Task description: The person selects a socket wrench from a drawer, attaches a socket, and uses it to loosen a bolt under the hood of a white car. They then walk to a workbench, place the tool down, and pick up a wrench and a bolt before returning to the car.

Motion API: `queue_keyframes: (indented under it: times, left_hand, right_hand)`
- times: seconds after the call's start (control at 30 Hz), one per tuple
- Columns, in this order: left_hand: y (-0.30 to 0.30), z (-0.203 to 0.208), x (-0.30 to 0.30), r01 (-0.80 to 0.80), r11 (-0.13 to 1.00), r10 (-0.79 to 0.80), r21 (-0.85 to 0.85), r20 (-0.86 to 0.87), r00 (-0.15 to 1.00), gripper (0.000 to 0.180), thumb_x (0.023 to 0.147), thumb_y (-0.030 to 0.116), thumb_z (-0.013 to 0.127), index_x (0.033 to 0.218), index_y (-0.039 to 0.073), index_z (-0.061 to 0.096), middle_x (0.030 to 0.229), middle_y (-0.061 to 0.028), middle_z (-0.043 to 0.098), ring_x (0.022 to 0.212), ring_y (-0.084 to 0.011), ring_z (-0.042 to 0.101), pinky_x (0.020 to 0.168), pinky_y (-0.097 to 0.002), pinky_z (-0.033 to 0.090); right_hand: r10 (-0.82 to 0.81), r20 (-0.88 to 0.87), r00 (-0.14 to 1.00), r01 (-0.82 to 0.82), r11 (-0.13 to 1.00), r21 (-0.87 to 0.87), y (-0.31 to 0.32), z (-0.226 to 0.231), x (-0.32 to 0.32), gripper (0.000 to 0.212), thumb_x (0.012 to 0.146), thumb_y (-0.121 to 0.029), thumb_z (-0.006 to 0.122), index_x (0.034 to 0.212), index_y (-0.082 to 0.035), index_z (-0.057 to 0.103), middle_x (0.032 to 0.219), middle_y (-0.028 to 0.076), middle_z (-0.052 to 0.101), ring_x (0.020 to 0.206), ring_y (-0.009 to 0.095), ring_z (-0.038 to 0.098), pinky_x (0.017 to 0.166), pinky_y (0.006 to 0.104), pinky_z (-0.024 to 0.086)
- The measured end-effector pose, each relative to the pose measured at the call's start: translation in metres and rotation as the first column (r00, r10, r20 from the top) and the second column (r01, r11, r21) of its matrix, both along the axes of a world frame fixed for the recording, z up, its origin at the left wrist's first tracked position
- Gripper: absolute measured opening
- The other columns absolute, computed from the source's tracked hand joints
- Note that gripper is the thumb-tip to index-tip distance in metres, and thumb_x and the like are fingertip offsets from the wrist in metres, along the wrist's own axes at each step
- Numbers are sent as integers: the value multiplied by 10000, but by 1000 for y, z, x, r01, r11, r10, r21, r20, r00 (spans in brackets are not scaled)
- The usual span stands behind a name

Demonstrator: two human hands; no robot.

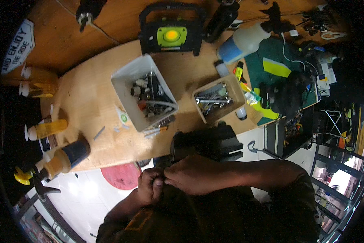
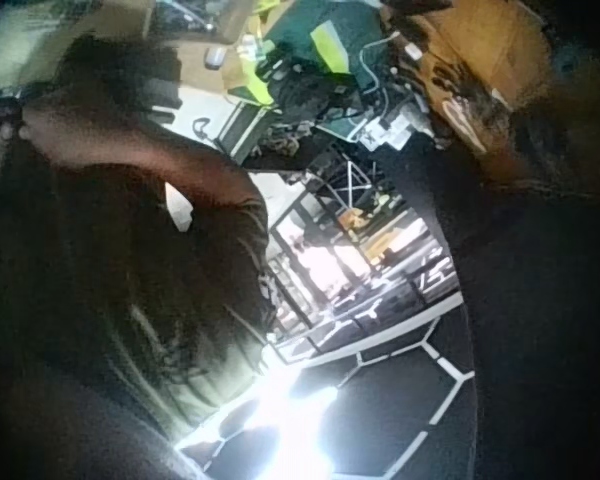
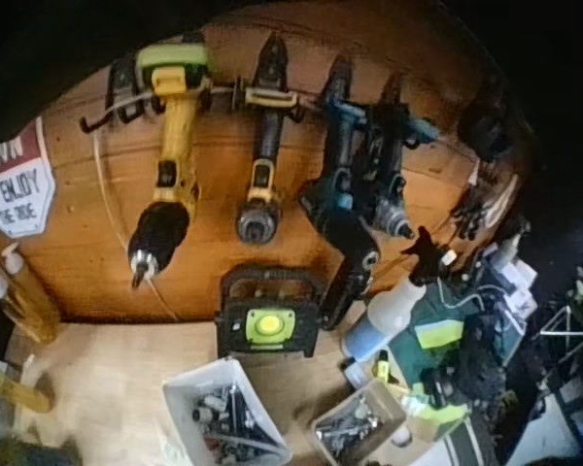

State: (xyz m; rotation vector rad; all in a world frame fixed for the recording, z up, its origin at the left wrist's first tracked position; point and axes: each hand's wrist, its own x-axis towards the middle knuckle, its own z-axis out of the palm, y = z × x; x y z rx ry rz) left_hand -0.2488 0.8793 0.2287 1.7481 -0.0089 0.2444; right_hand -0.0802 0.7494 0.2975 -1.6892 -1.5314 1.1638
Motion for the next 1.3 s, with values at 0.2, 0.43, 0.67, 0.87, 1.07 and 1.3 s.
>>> queue_keyframes:
  times: [0.2, 0.43, 0.67, 0.87, 1.07, 1.3]
  left_hand:
    - [15, 15, 29, -79, 996, 80, -48, 26, 996, 260, 906, 96, 550, 1090, -11, 401, 896, -198, 575, 712, -262, 606, 641, -358, 500]
    - [8, 22, 31, -162, 976, 134, -143, -185, 973, 96, 955, 81, 415, 934, -6, 452, 731, -146, 571, 612, -236, 559, 580, -335, 447]
    - [-1, 26, 31, -218, 959, 203, 182, 96, 974, 116, 969, 95, 374, 943, -8, 421, 692, -93, 510, 581, -174, 467, 547, -301, 401]
    - [1, 18, 33, -191, 972, 191, -138, -8, 981, 128, 971, 108, 429, 1012, -12, 453, 845, -98, 539, 700, -154, 532, 633, -278, 438]
    - [13, 25, 29, -178, 849, 85, -498, -205, 975, 180, 956, 115, 511, 1057, -32, 485, 819, -65, 559, 712, -115, 538, 663, -255, 454]
    - [17, 35, 36, -125, 825, 75, -551, -113, 991, 257, 940, 28, 508, 1186, -37, 468, 990, -98, 552, 858, -151, 577, 802, -275, 466]
  right_hand:
    - [-118, 48, 992, 117, 993, 29, 8, 13, 21, 168, 883, -174, 566, 841, -35, 483, 726, 157, 542, 686, 362, 580, 601, 445, 448]
    - [-49, 428, 903, -80, 957, 280, 4, 23, 22, 181, 858, -150, 587, 806, -43, 450, 657, 104, 487, 560, 280, 560, 472, 375, 437]
    - [64, 276, 959, -109, 982, 151, 9, 27, 15, 158, 821, -148, 551, 817, -2, 491, 683, 154, 557, 619, 314, 614, 553, 416, 486]
    - [-61, 135, 989, 47, 993, 104, 11, 24, 24, 224, 909, -225, 506, 895, -1, 519, 764, 200, 577, 751, 391, 600, 695, 477, 463]
    - [-160, 156, 975, 145, 984, 102, 7, 28, 24, 240, 926, -244, 507, 971, -13, 559, 874, 209, 592, 865, 385, 591, 747, 474, 452]
    - [-214, 194, 957, 211, 977, 33, 4, 38, 32, 221, 932, -232, 506, 1026, -40, 565, 927, 167, 603, 902, 360, 588, 781, 447, 447]
